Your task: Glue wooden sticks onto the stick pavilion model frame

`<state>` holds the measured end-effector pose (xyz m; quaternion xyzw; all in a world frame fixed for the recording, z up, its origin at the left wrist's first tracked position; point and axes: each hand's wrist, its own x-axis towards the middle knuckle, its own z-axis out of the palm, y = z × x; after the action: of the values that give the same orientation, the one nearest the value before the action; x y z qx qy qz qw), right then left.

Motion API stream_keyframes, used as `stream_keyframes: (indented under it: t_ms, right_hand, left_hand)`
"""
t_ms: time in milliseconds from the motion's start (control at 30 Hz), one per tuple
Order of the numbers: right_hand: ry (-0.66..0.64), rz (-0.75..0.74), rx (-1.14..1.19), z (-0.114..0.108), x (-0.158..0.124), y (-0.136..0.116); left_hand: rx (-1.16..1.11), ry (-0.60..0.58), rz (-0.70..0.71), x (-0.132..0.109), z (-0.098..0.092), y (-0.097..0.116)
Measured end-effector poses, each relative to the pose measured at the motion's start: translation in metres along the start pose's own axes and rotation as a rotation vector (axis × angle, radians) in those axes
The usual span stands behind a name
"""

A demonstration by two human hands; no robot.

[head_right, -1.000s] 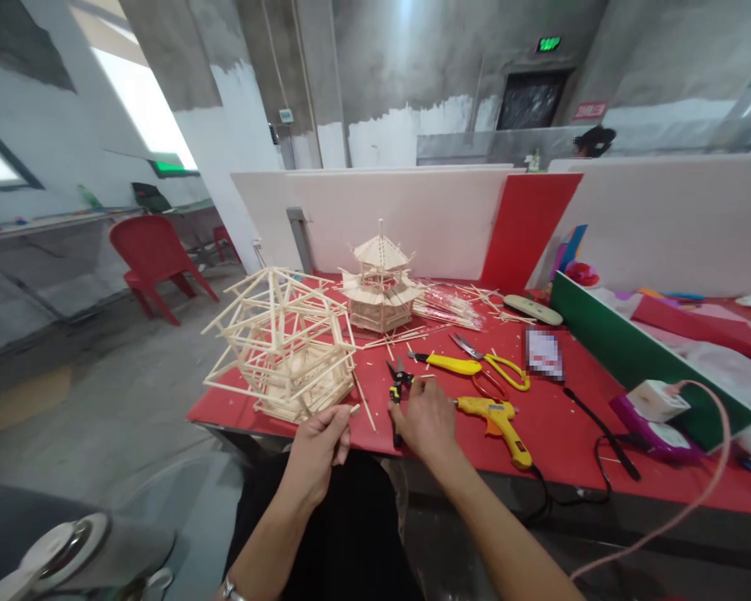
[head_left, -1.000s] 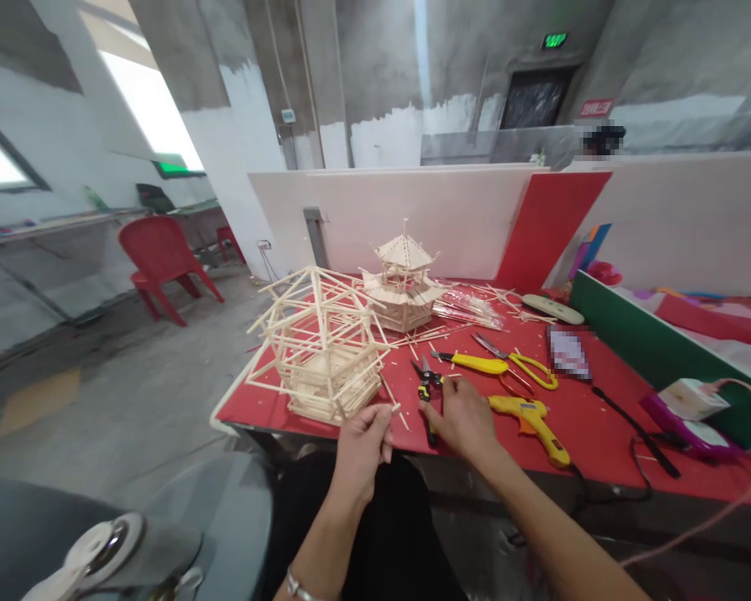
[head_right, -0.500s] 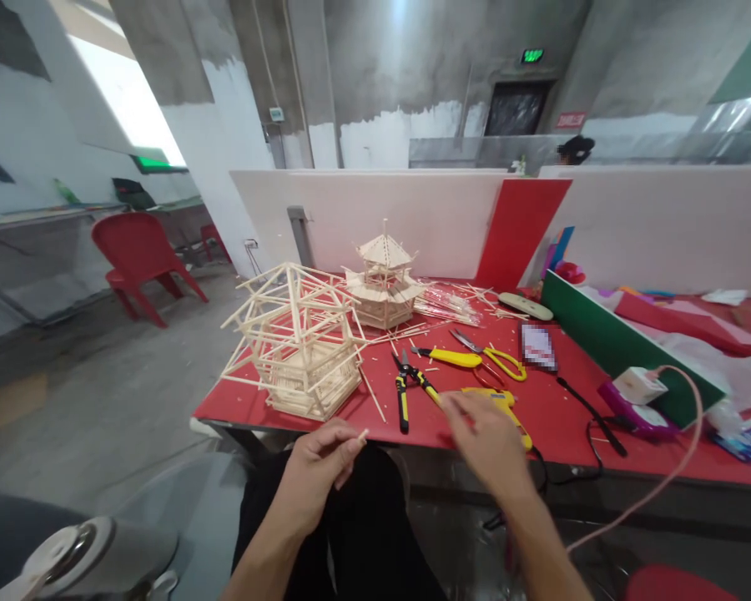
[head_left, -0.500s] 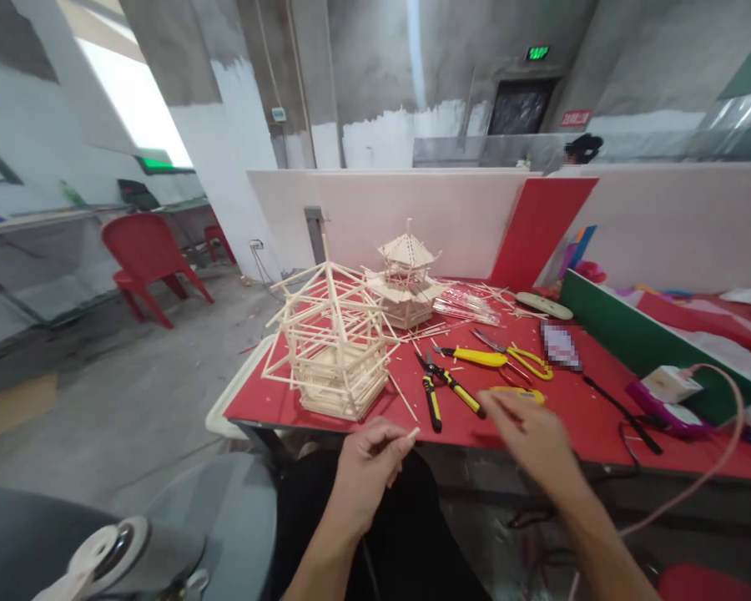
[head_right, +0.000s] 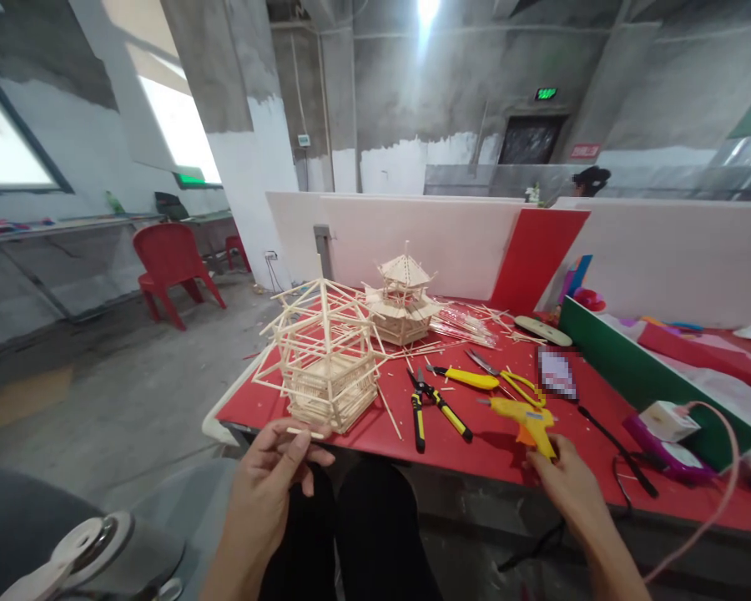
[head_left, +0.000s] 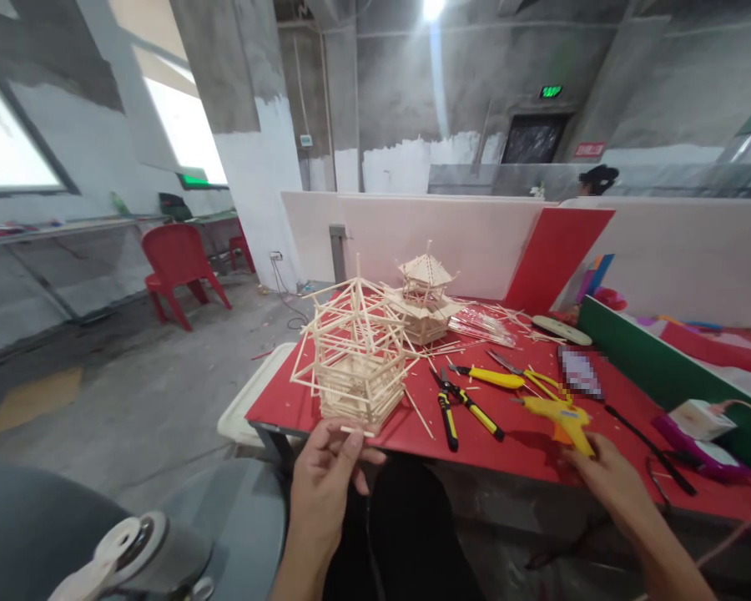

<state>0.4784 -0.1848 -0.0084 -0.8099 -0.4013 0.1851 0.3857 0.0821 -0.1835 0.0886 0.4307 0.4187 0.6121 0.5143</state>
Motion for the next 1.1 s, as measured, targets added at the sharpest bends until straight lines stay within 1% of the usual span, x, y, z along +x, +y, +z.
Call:
stream_keyframes:
  t_ms: [67, 100, 167, 200, 233, 267, 367, 467, 533, 633, 700, 833, 933, 1100]
  right_hand:
    - [-0.033, 0.08, 0.433, -0.002, -0.019, -0.017]
    - [-0.06, 0.111, 0.602, -0.003, -0.029, -0.029]
    - [-0.121, 0.095, 0.787, -0.001, -0.048, -0.06]
    - [-0.128, 0.061, 0.808, 0.001, -0.056, -0.076]
    - [-0.124, 0.01, 0.78, 0.005, -0.064, -0.093]
    - [-0.1, -0.047, 0.698, 0.009, -0.07, -0.108]
    - [-0.002, -0.21, 0.326, 0.028, -0.086, -0.146]
    - [0.075, -0.378, 0.029, 0.049, -0.095, -0.172]
    - [0.184, -0.507, -0.135, 0.062, -0.098, -0.183]
    - [0.362, -0.68, -0.286, 0.076, -0.098, -0.195]
    - [0.417, -0.764, -0.322, 0.083, -0.097, -0.199]
    - [0.441, -0.867, -0.378, 0.093, -0.095, -0.2]
    - [0.452, -0.899, -0.402, 0.097, -0.092, -0.199]
    - [0.468, -0.907, -0.414, 0.099, -0.089, -0.2]
  left_hand:
    - [0.03, 0.091, 0.087, 0.003, -0.006, 0.002]
    - [0.035, 0.134, 0.119, 0.005, -0.008, 0.002]
    - [0.028, 0.2, 0.151, 0.009, -0.008, 0.001]
    - [0.019, 0.223, 0.155, 0.01, -0.007, 0.001]
    - [0.012, 0.237, 0.156, 0.012, -0.006, 0.001]
    - [0.008, 0.247, 0.158, 0.013, -0.005, 0.002]
    - [0.022, 0.279, 0.162, 0.017, -0.001, 0.002]
    - [0.063, 0.314, 0.157, 0.021, -0.002, -0.001]
    - [0.121, 0.329, 0.16, 0.024, -0.004, -0.004]
    - [0.261, 0.352, 0.215, 0.028, -0.005, -0.007]
    - [0.356, 0.374, 0.281, 0.03, -0.004, -0.008]
    - [0.465, 0.39, 0.397, 0.033, -0.001, -0.011]
    - [0.486, 0.392, 0.401, 0.033, -0.001, -0.012]
    - [0.538, 0.403, 0.4, 0.034, -0.003, -0.014]
